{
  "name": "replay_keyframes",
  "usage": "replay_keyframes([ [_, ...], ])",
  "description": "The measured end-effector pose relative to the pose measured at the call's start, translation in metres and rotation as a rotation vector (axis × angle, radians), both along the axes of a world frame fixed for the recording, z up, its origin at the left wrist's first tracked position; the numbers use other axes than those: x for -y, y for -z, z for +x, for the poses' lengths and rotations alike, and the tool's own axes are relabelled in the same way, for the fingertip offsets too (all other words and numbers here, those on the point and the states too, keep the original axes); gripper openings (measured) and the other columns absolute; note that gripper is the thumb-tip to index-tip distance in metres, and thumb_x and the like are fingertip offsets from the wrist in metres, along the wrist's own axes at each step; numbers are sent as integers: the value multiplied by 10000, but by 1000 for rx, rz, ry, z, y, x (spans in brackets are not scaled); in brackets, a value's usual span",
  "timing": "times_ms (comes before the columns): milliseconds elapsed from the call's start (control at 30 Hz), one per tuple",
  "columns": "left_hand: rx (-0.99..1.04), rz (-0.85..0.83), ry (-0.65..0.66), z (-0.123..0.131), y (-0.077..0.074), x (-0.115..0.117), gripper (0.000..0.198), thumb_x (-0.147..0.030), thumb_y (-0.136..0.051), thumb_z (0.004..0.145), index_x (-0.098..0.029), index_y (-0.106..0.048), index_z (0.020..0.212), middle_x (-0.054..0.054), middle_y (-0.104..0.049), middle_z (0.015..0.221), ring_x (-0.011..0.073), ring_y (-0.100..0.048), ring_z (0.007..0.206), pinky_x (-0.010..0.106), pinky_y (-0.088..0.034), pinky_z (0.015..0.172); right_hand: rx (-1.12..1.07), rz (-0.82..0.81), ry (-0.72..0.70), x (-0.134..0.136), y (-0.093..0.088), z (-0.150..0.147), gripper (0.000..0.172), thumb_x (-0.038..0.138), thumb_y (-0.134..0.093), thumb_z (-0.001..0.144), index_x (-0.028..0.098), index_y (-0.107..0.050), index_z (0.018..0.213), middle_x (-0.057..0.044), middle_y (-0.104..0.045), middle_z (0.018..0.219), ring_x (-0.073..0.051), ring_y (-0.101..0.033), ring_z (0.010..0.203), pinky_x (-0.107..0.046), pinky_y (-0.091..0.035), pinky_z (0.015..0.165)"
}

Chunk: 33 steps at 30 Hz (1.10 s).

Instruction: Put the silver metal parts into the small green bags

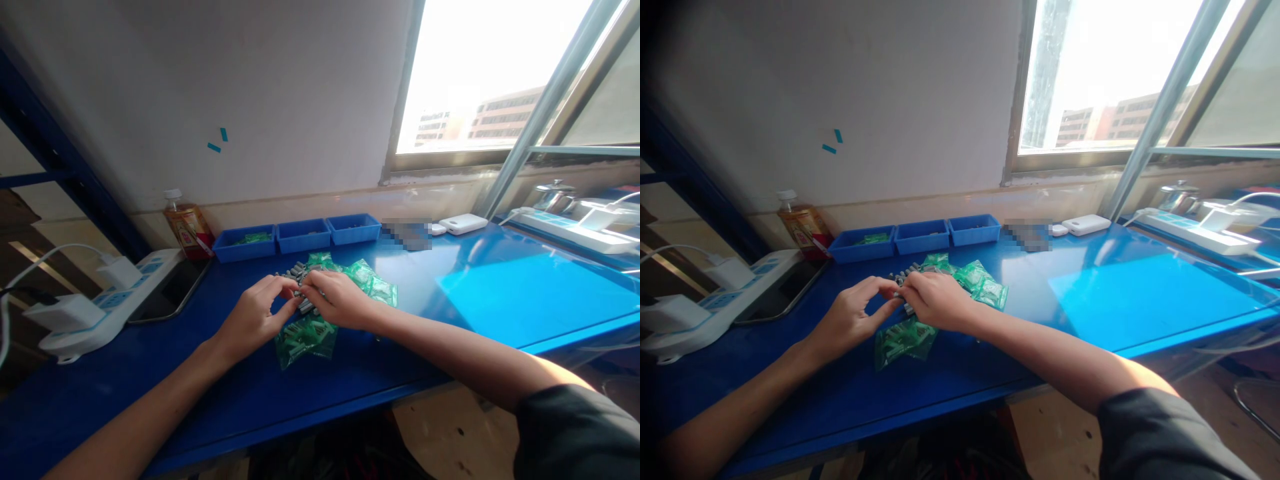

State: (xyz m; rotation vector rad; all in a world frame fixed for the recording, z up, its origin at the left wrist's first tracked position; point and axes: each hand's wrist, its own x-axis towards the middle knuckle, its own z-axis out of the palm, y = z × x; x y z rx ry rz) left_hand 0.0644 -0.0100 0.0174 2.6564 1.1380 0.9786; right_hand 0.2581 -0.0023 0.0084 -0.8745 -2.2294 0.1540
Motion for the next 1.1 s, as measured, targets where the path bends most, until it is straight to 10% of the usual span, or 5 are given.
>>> replay_keyframes([
  [767, 134, -104, -62, 3, -4, 6, 197, -374, -561, 844, -180, -574, 878, -3, -620, 759, 142, -588, 703, 236, -443, 651, -62, -29, -16, 5, -1, -2, 117, 241, -368, 944, 190, -467, 907, -30, -598, 810, -137, -549, 722, -236, -382, 643],
  [1100, 239, -398, 73, 4, -8, 5, 311, -431, -425, 913, -167, -586, 878, -1, -639, 756, 149, -598, 743, 241, -445, 713, -34, 356, -38, 4, -4, 2, 93, 220, -432, 913, 187, -519, 913, -22, -624, 785, -120, -558, 680, -231, -408, 645],
])
